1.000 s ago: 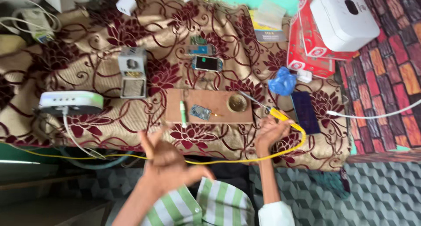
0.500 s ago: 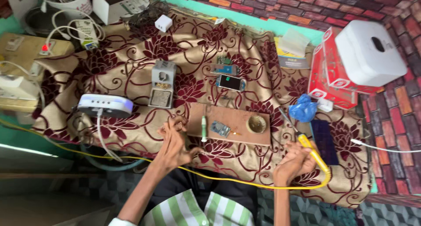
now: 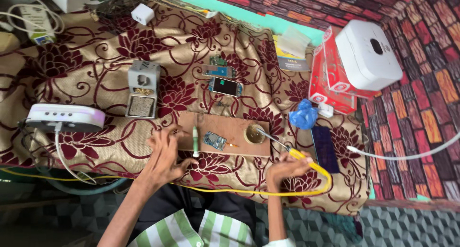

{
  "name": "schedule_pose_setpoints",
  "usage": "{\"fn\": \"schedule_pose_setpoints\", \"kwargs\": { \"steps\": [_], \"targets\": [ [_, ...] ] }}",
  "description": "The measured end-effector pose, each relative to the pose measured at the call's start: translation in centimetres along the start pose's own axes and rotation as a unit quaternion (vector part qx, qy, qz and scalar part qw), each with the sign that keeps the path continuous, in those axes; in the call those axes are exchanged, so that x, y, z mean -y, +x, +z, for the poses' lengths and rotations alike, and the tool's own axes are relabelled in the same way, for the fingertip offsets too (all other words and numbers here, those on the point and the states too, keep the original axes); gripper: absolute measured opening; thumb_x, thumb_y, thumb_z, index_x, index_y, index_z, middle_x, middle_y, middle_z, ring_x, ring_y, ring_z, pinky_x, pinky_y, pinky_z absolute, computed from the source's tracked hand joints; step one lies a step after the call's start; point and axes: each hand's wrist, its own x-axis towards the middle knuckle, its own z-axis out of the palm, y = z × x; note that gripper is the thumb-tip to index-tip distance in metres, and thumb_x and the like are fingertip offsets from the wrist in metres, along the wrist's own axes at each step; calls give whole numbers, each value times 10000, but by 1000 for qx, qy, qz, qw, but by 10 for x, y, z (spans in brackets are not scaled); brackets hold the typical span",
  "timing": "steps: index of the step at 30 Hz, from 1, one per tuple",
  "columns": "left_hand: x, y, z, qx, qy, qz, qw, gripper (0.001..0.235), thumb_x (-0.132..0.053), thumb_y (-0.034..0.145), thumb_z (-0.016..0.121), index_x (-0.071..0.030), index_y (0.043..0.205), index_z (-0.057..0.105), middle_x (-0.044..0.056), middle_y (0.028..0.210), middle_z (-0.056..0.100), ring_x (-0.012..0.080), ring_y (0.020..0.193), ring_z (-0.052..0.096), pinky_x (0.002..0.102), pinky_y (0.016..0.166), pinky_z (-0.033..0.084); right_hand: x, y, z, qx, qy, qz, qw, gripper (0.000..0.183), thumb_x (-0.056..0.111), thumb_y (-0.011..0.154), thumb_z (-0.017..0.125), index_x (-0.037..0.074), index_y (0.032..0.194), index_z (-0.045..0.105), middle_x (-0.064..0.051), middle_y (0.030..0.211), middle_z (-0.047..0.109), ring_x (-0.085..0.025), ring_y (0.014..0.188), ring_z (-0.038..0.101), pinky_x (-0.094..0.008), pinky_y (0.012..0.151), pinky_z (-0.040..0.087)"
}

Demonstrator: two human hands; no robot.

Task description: The person uses a soldering iron to apply heat to a small circuit board placed on a wooden board. They repeatedly dip the soldering iron tip into a small container of liquid and continue soldering the board throughout the clip.

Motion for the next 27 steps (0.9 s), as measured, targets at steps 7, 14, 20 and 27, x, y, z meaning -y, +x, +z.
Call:
{"fn": "schedule_pose_setpoints", "kwargs": {
  "steps": [7, 14, 20, 27],
  "targets": [
    [2, 11, 11, 79, 137, 120, 980, 433, -303, 846, 698, -59, 1188, 598, 134, 1102, 539, 304, 961, 516, 486, 804, 415, 3, -9, -1, 22, -48, -50, 997, 425, 470, 1154, 367, 60, 1068, 440, -7, 745, 326, -93, 569, 319, -237, 484, 310],
    [16, -4, 36, 115, 96, 98, 984, 308, -217, 927, 617, -101, 1213, 619, 72, 1010, 518, 279, 938, 516, 469, 807, 440, 8, -21, 10, 77, -59, -91, 991, 353, 428, 1133, 370, 83, 1059, 382, -48, 883, 413, -143, 604, 430, -251, 516, 392],
    [26, -24, 52, 74, 182, 187, 963, 334, -153, 779, 608, -141, 1111, 645, 23, 1277, 569, 271, 982, 536, 514, 757, 485, 15, -25, 11, 76, -111, -93, 986, 357, 424, 1169, 360, 80, 1082, 393, -48, 912, 396, -145, 747, 419, -262, 627, 400],
    [2, -7, 51, -108, 29, 132, 985, 462, 49, 745, 608, -118, 1175, 596, 67, 1270, 563, 280, 1031, 512, 508, 902, 357, 8, -27, 4, 93, -122, -130, 980, 405, 459, 1158, 326, 66, 1094, 397, -60, 909, 409, -153, 749, 413, -271, 661, 394]
  ]
}}
